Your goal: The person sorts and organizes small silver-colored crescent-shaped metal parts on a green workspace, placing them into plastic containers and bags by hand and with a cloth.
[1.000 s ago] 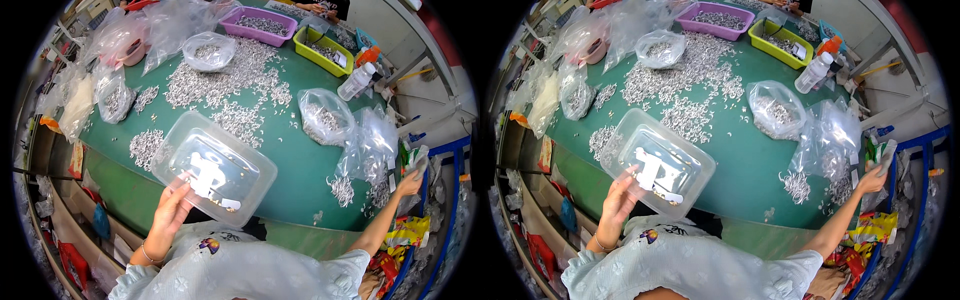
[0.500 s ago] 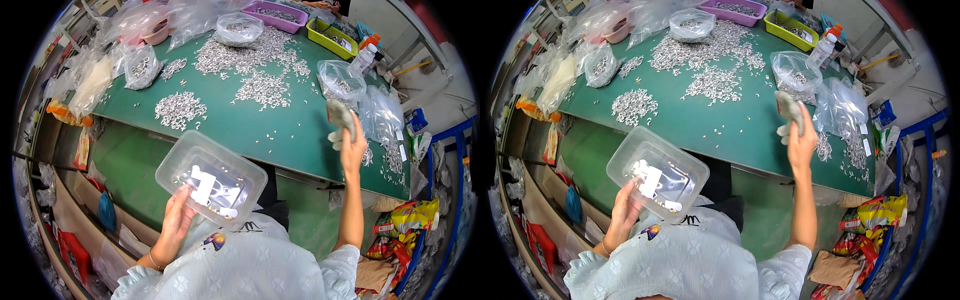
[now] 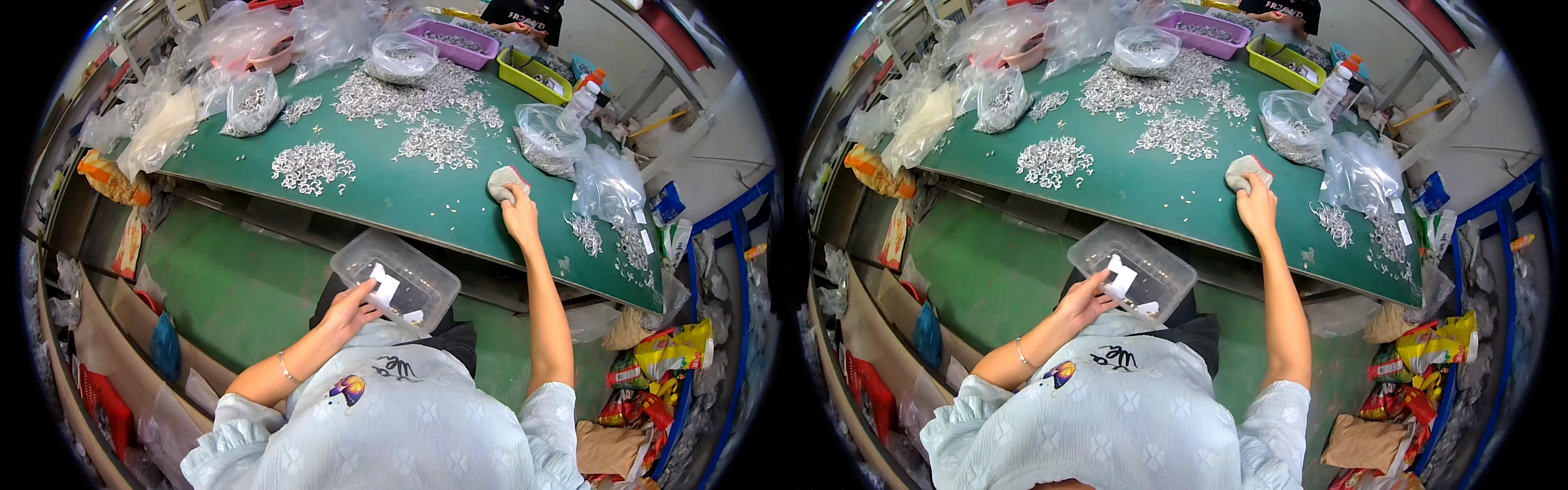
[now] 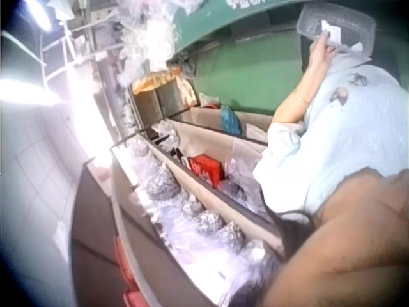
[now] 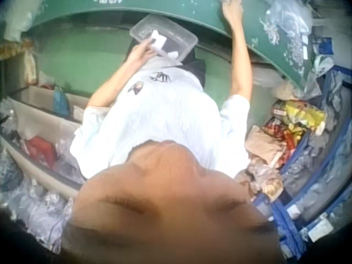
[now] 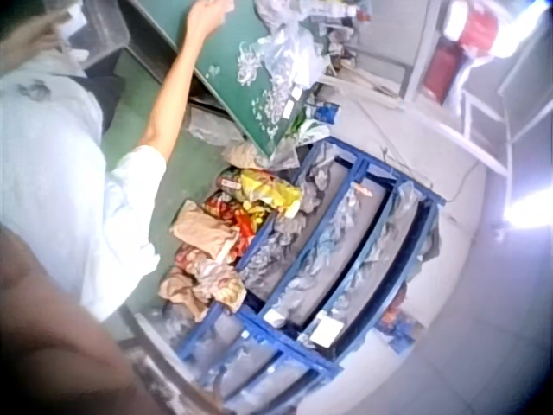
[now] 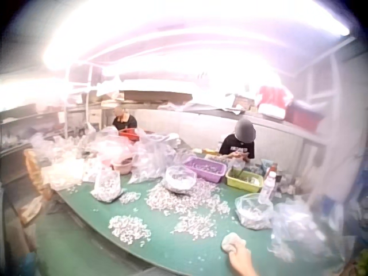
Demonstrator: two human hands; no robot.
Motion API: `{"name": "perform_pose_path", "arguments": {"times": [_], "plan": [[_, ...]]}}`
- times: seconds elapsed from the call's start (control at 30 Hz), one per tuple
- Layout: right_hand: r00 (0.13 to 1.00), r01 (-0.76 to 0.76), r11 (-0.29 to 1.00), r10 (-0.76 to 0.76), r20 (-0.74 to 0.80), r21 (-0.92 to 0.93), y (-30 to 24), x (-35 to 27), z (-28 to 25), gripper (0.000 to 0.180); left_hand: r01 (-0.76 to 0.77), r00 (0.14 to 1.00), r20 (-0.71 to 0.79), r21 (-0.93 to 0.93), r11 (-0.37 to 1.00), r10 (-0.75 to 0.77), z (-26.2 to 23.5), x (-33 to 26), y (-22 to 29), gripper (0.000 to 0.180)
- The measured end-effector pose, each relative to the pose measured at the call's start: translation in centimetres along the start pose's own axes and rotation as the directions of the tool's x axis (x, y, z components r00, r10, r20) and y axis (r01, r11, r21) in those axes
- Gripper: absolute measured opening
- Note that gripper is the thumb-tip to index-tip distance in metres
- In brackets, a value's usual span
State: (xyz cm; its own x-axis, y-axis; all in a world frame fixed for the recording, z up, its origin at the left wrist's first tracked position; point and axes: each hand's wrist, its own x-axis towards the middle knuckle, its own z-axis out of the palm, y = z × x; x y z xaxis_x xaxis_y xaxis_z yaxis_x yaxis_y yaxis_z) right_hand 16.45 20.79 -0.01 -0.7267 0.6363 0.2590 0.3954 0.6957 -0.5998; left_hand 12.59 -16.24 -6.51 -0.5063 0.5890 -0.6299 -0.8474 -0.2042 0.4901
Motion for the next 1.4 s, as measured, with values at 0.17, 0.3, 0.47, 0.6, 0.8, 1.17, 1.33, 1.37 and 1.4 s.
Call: {"name": "perform_pose_path", "arguments": {"times": [0.17,0.3,0.47,0.6,0.8,1.17,1.33,1.37,1.4], "plan": [[0.998,-0.013,0.998,0.016,0.053,-0.055,-2.1,-1.2,0.1,0.035,-0.038,0.990,0.137,0.056,0.998,0.030,2.0,2.3,-0.9,0.037],[0.986,0.029,1.000,-0.030,0.161,0.004,-4.6,-3.5,0.8,0.035,-0.040,0.979,0.200,0.020,0.999,0.035,2.3,3.4,-1.5,0.039],[0.944,0.156,0.977,-0.190,0.269,0.143,-6.3,-7.6,1.4,0.036,-0.024,0.980,0.199,0.002,1.000,0.023,2.8,3.6,-1.8,0.038],[0.858,0.090,0.974,-0.182,0.481,0.208,-6.8,-10.8,0.9,0.042,-0.021,0.978,0.209,0.006,1.000,0.019,2.6,3.6,-1.7,0.036],[0.892,-0.221,0.824,-0.046,0.449,0.522,-8.4,-11.1,-2.3,0.036,-0.024,0.974,0.226,-0.004,1.000,0.024,2.4,3.5,-1.4,0.034],[0.930,-0.011,0.931,-0.124,0.346,0.364,-7.5,-7.8,0.4,0.037,0.008,0.974,0.226,-0.025,1.000,-0.003,2.4,3.6,-1.6,0.030],[0.808,-0.394,0.770,0.030,0.589,0.502,-9.6,-10.9,-4.4,0.040,0.002,0.974,0.227,-0.042,0.999,0.008,1.2,2.1,-1.0,0.035],[0.892,-0.247,0.736,-0.081,0.444,0.631,-8.4,-11.0,-4.9,0.037,0.018,0.981,0.193,-0.052,0.998,-0.008,1.3,1.4,-0.6,0.036],[0.924,-0.264,0.689,-0.021,0.382,0.675,-7.4,-11.1,-6.0,0.036,0.034,0.987,0.159,-0.062,0.998,-0.024,1.5,0.4,-0.2,0.036]]}}
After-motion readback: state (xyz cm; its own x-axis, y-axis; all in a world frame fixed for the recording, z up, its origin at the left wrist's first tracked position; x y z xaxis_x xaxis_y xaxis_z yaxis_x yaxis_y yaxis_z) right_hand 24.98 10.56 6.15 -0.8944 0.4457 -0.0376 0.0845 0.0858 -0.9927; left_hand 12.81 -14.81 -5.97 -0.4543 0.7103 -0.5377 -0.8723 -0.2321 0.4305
